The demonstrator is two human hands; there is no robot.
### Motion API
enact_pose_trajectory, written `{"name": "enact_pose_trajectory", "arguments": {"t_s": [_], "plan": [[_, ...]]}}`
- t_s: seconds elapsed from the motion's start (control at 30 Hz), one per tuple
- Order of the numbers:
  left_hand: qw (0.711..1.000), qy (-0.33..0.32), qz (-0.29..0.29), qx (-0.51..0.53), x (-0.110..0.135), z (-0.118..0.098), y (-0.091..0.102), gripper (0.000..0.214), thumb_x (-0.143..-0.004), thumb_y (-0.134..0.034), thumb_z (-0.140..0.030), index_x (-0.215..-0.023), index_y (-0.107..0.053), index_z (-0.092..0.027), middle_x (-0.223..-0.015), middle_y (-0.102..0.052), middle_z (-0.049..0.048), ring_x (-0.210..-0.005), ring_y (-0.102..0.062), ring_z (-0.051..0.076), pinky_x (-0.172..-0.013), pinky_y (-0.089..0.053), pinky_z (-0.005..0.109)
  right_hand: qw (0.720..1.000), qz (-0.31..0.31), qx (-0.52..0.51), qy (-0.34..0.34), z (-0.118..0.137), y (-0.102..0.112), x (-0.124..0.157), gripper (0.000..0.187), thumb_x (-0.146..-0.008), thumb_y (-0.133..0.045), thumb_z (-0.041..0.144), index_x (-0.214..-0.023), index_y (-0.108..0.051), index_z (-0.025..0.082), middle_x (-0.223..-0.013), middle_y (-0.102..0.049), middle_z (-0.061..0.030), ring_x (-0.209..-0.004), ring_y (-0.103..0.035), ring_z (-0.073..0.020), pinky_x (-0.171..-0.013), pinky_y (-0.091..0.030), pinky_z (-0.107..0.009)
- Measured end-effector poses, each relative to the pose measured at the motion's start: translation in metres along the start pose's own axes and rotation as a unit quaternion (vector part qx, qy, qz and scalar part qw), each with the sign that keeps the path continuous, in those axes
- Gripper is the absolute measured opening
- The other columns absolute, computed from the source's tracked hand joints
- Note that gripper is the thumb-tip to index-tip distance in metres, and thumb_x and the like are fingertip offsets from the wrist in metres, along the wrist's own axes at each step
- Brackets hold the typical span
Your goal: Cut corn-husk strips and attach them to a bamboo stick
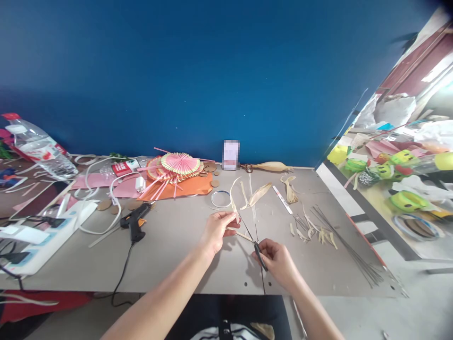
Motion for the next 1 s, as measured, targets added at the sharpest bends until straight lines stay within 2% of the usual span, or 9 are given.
{"name": "enact_pose_trajectory", "arguments": {"t_s": [0.33, 0.5, 0.8, 1.0], "plan": [[1.000, -0.002, -0.011, 0.004, 0.0011, 0.0055, -0.0035, 0.019, -0.059, -0.062, -0.032, -0.062, -0.062, -0.013, -0.065, -0.059, 0.0031, -0.061, -0.056, 0.012, -0.046, -0.041, 0.018, 1.000, -0.009, 0.009, 0.006, -0.0028, 0.0004, 0.0035, 0.027, -0.063, -0.060, 0.041, -0.059, -0.047, 0.017, -0.043, -0.034, 0.0075, -0.042, -0.028, -0.0065, -0.042, -0.023, -0.020], [1.000, 0.002, -0.010, 0.001, 0.0020, 0.0082, -0.0051, 0.020, -0.061, -0.061, -0.031, -0.069, -0.064, -0.013, -0.068, -0.060, 0.0038, -0.062, -0.057, 0.012, -0.047, -0.042, 0.018, 1.000, -0.007, 0.000, -0.006, -0.0037, -0.0013, 0.0043, 0.027, -0.063, -0.059, 0.041, -0.060, -0.047, 0.017, -0.043, -0.039, 0.0064, -0.041, -0.032, -0.0069, -0.042, -0.025, -0.020], [1.000, -0.001, -0.003, 0.020, 0.0044, 0.0077, -0.0072, 0.021, -0.060, -0.063, -0.032, -0.065, -0.062, -0.012, -0.067, -0.061, 0.0049, -0.063, -0.058, 0.014, -0.048, -0.043, 0.019, 1.000, -0.008, -0.014, -0.013, -0.0036, -0.0024, 0.0058, 0.023, -0.065, -0.058, 0.037, -0.061, -0.050, 0.016, -0.043, -0.047, 0.0039, -0.041, -0.038, -0.0076, -0.042, -0.027, -0.019], [1.000, -0.005, 0.008, 0.020, 0.0056, 0.0075, -0.0094, 0.021, -0.060, -0.063, -0.033, -0.062, -0.060, -0.012, -0.066, -0.059, 0.0057, -0.064, -0.058, 0.015, -0.047, -0.042, 0.018, 1.000, -0.013, -0.015, -0.024, -0.0023, -0.0015, 0.0070, 0.024, -0.063, -0.059, 0.038, -0.060, -0.050, 0.016, -0.041, -0.046, 0.0047, -0.040, -0.038, -0.0079, -0.041, -0.027, -0.019]]}}
Point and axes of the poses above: each hand's wrist, its own x-axis away from the middle knuckle, its own y-axis out of the back of the hand, z = x × y, the point moved 7 cm from there along -x, towards the middle knuckle
